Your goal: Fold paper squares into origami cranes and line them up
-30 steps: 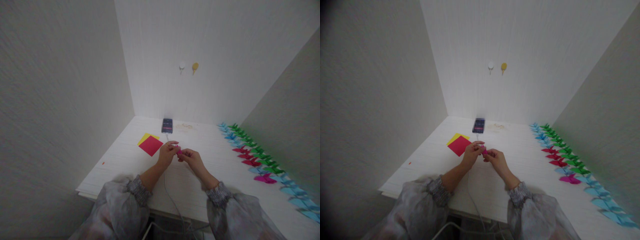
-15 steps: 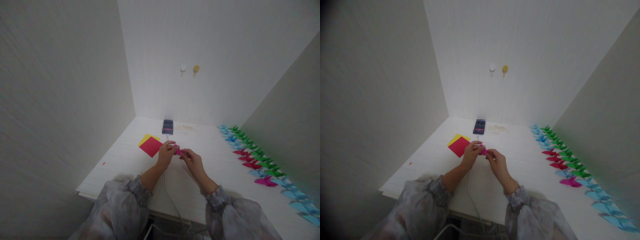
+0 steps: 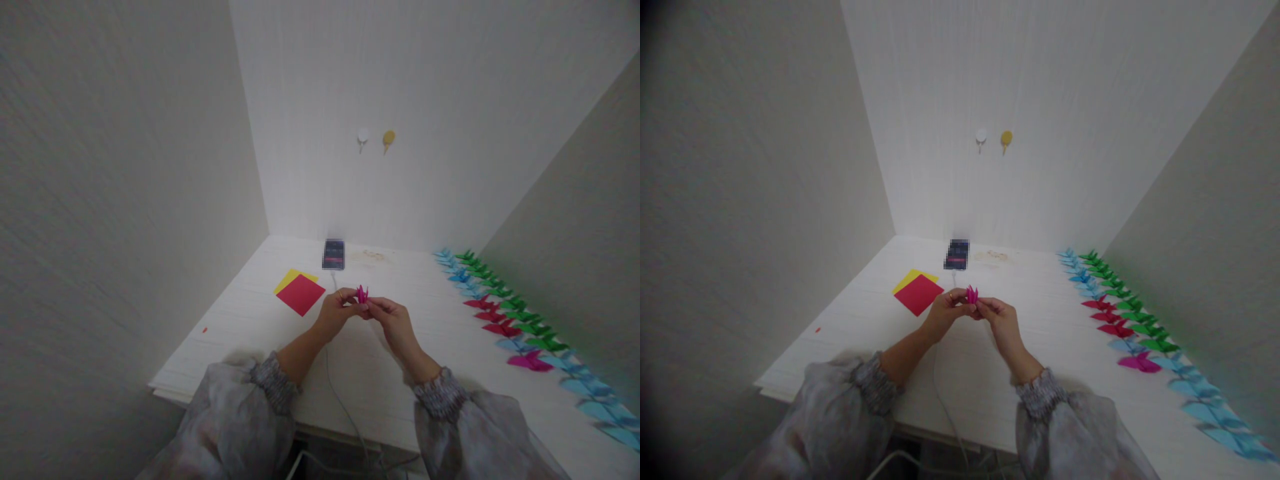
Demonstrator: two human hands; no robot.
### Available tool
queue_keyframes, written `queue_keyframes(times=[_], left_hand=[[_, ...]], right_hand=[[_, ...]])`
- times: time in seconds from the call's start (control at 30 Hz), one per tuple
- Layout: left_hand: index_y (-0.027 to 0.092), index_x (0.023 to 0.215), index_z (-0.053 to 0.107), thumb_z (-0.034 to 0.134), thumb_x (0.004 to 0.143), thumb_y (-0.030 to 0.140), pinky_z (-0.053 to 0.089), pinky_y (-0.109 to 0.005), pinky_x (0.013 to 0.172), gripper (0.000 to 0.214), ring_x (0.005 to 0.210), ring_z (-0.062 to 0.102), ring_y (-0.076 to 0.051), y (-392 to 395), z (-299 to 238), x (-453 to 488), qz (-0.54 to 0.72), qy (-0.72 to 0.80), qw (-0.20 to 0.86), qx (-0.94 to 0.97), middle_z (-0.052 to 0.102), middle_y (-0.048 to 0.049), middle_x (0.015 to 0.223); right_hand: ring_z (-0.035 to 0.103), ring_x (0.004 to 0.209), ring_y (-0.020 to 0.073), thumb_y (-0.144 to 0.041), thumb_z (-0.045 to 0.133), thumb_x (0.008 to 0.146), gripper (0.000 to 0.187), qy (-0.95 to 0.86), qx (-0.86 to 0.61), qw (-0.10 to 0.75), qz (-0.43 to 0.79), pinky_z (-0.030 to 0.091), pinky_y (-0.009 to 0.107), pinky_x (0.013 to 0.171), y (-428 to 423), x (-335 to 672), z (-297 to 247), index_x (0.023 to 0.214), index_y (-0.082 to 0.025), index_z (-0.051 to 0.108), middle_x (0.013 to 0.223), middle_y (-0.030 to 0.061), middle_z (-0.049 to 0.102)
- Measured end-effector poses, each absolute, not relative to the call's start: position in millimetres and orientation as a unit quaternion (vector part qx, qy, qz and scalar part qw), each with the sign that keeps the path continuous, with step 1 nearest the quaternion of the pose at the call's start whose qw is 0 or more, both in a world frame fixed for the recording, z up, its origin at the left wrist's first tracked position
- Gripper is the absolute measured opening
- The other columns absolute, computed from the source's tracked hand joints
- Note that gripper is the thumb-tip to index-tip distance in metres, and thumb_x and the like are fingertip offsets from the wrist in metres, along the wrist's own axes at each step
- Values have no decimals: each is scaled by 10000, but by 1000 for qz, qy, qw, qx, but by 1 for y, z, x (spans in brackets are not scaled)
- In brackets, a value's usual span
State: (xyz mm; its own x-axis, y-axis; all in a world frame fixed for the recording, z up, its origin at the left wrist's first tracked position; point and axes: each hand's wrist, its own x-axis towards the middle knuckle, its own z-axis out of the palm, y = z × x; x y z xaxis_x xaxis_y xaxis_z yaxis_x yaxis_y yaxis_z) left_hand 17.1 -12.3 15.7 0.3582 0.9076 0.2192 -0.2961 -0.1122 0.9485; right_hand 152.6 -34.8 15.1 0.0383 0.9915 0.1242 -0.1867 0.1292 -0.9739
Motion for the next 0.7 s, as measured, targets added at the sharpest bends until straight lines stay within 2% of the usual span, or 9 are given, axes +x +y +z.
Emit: queue_keyframes(times=[0.27,0.4,0.57,0.7], left_hand=[[116,792,608,691,560,266,420,-233,550,288,557,538,-103,-9,13,17,499,296,593,558,613,-22,625],[111,744,586,707,536,240,420,-233,552,273,553,543,-100,-11,16,16,507,290,600,547,613,-16,620],[109,674,547,715,524,217,414,-227,546,250,545,547,-96,-12,17,15,521,281,611,526,615,-9,591],[113,648,546,712,524,225,404,-213,517,236,498,514,-72,-11,15,16,528,290,620,503,597,11,555]], right_hand=[[555,544,124,-270,650,625,109,-515,-464,577,431,446,252,558,-39,152,22,670,-172,637,569,-3,612],[561,563,131,-256,635,647,110,-545,-467,575,392,455,261,563,-41,152,21,730,-185,620,616,1,610],[574,724,160,-219,600,690,78,-642,-417,555,327,457,296,672,-41,155,21,760,-213,634,771,29,611],[557,798,176,-229,586,710,115,-673,-384,530,344,445,312,719,-41,157,22,809,-221,644,835,41,600]])
